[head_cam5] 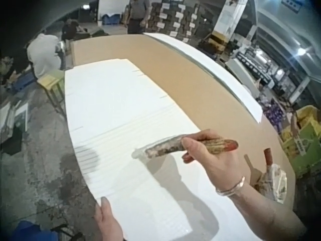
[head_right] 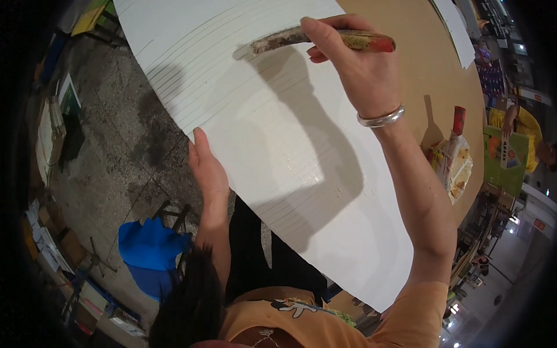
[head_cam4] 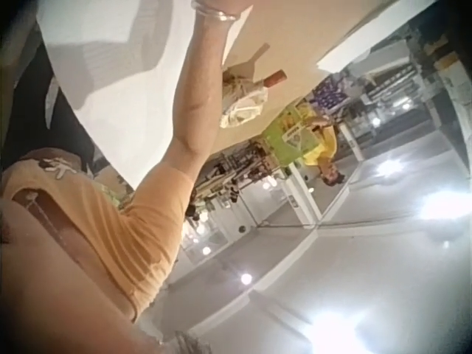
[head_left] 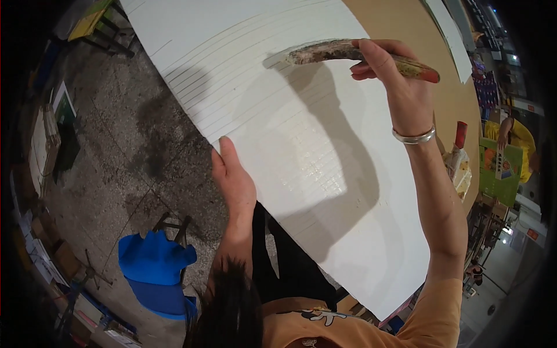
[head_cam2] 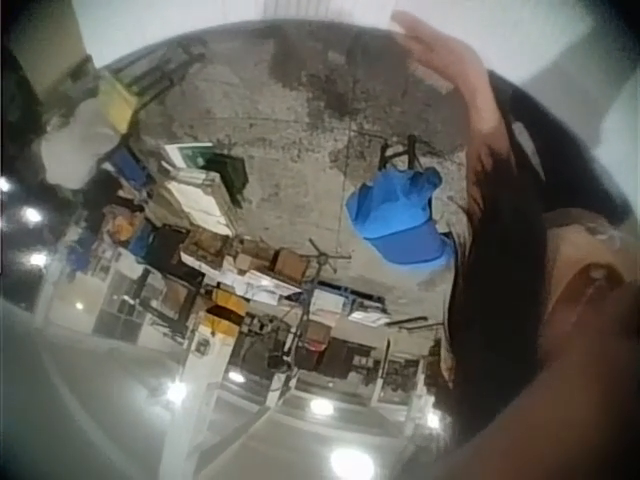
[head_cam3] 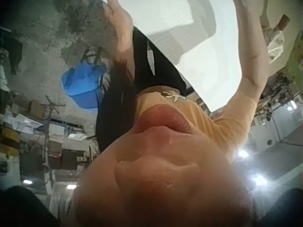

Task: Applying a liquid adhesive to a large paper sheet using a brush.

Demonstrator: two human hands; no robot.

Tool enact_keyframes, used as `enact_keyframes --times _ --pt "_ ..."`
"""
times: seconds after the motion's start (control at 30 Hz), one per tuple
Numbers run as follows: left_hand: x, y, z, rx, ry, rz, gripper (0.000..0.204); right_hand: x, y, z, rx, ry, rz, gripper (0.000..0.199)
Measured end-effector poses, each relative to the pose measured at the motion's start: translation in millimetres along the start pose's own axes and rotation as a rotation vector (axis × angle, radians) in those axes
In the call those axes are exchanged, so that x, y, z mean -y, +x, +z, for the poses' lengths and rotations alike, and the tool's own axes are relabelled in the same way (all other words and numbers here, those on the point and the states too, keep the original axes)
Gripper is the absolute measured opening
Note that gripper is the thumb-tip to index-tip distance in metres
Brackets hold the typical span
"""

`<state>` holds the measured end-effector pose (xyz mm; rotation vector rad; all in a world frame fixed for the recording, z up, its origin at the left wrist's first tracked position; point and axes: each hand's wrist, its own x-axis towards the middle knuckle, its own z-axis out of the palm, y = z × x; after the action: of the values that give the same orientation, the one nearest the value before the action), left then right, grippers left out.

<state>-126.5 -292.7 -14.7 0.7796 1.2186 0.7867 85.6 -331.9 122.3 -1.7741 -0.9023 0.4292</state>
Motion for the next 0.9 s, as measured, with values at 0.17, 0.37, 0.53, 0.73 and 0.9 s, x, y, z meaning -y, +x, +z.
enact_keyframes --times 0.17,0.37,0.53,0.73,0.9 --pt "-4.7 -2.1 -0.1 0.016 -0.018 -0.013 0.049 0.7 1.0 13.1 0.011 -0.044 -0.046 0.034" --pt "-2.4 -0.2 -5.9 0.055 -0.026 0.010 0.047 18.1 -7.0 9.3 0.128 -0.172 -0.014 0.035" --pt "2.0 -3.8 5.1 0.087 -0.078 -0.026 0.047 11.9 -13.7 31.9 0.124 -0.071 -0.127 0.028" --pt "-4.0 0.5 -8.7 0.024 -0.073 -0.006 0.046 53.2 -40.7 15.1 0.304 -0.265 0.124 0.023" --pt "-0.6 -3.3 -3.5 0.001 0.002 -0.028 0.047 42.9 -19.8 -37.9 0.016 -0.185 0.124 0.020"
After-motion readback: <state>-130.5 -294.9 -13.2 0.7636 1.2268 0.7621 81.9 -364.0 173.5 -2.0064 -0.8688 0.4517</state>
